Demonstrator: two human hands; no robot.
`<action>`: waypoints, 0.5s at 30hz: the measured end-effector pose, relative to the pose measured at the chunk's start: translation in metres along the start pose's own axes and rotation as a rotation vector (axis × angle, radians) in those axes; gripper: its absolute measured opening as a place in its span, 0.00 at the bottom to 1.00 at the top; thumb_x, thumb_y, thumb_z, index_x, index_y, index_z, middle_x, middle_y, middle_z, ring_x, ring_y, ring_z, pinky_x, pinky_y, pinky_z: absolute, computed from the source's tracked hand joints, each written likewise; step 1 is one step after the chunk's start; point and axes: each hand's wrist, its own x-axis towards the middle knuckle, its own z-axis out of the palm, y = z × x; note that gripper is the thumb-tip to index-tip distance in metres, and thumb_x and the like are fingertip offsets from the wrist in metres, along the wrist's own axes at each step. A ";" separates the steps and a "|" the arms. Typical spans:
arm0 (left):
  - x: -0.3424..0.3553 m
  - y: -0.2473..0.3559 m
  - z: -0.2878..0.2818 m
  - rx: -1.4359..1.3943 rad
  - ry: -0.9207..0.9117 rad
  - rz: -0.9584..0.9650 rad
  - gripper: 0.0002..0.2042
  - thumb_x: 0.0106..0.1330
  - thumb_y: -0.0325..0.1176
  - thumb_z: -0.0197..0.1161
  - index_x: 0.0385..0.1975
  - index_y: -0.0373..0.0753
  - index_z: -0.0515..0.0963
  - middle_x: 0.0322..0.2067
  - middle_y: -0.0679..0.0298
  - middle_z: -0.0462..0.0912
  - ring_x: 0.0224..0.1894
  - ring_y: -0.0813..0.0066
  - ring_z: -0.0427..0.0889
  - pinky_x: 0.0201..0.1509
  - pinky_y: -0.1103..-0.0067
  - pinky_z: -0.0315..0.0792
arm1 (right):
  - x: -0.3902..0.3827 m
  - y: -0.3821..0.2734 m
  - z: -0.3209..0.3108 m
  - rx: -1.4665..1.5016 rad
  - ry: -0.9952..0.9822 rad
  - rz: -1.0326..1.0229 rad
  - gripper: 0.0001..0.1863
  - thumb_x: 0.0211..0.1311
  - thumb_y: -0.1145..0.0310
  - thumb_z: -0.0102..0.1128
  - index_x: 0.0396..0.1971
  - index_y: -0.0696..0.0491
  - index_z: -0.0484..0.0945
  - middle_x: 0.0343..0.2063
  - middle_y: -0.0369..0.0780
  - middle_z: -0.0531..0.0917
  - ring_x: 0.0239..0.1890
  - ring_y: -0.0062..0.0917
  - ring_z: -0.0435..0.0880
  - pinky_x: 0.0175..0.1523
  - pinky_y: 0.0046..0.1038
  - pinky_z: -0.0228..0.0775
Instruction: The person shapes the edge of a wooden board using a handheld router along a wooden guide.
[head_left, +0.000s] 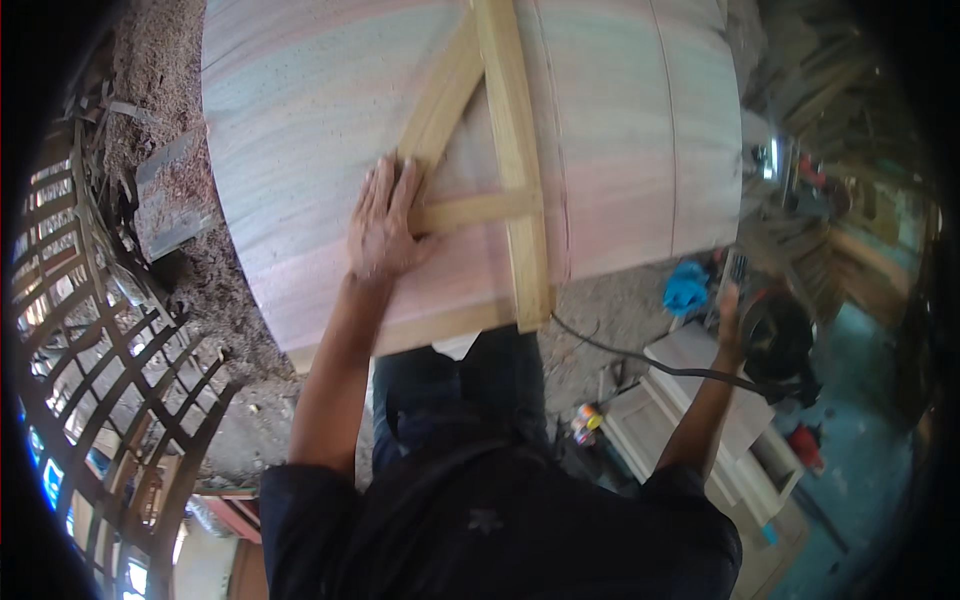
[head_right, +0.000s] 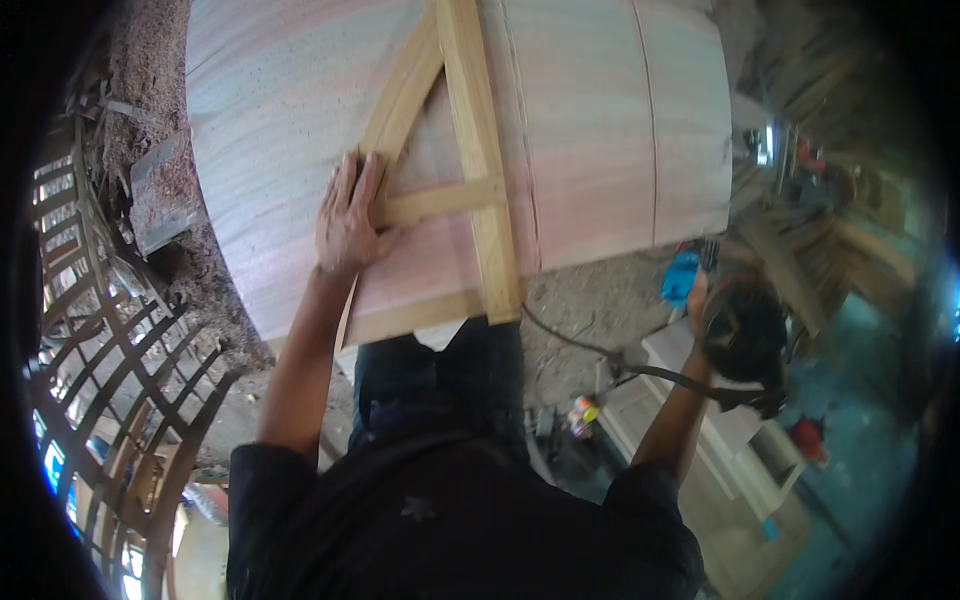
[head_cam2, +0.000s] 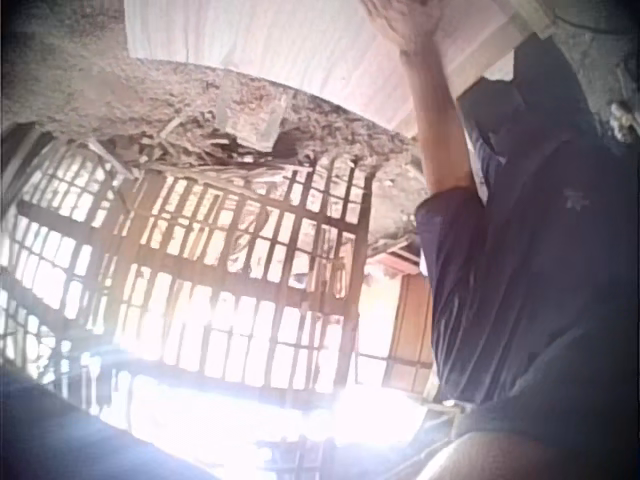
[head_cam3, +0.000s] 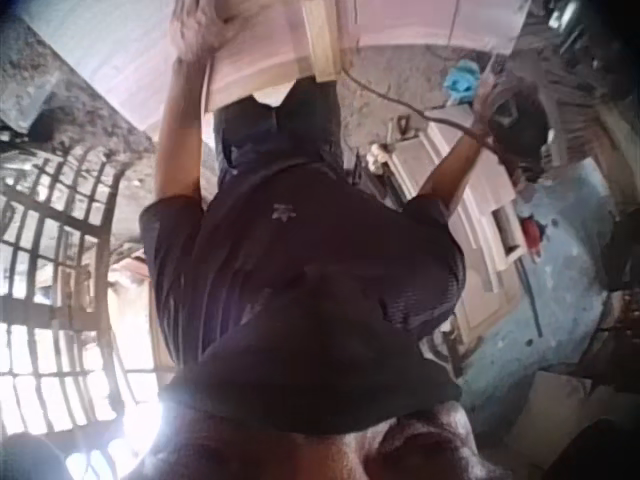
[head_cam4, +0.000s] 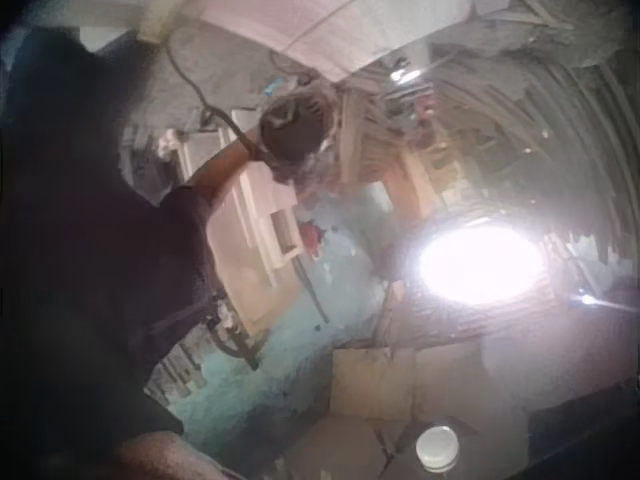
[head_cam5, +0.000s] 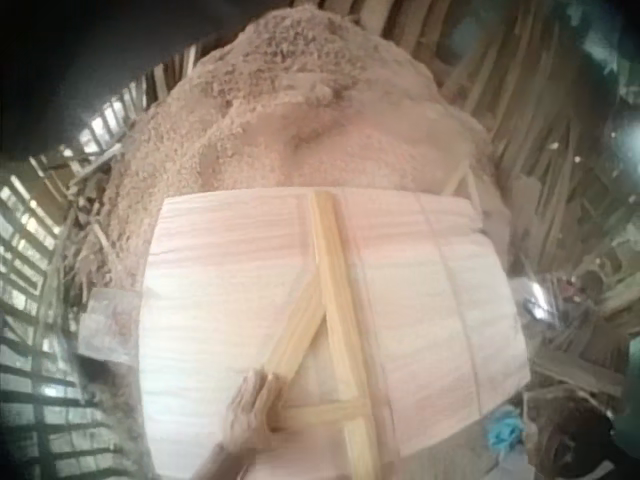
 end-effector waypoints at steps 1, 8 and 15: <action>-0.001 0.001 0.000 0.017 -0.024 -0.024 0.54 0.48 0.51 0.82 0.78 0.37 0.65 0.75 0.37 0.65 0.77 0.38 0.66 0.82 0.54 0.60 | -0.044 0.003 -0.029 -0.059 -0.118 0.022 0.40 0.63 0.41 0.67 0.65 0.57 0.76 0.63 0.50 0.78 0.66 0.48 0.77 0.73 0.56 0.65; 0.001 0.005 0.003 0.139 0.045 0.019 0.54 0.49 0.56 0.83 0.77 0.41 0.67 0.75 0.40 0.67 0.75 0.40 0.69 0.77 0.55 0.69 | -0.178 -0.093 -0.131 0.379 -0.047 0.416 0.43 0.46 0.56 0.81 0.63 0.55 0.72 0.62 0.49 0.78 0.64 0.43 0.80 0.70 0.46 0.72; 0.000 0.003 0.010 0.224 0.077 0.001 0.53 0.51 0.60 0.82 0.77 0.46 0.67 0.75 0.44 0.68 0.73 0.42 0.74 0.74 0.55 0.74 | -0.115 -0.166 -0.042 1.218 0.127 0.137 0.44 0.46 0.64 0.90 0.60 0.53 0.70 0.53 0.48 0.84 0.57 0.39 0.85 0.63 0.41 0.78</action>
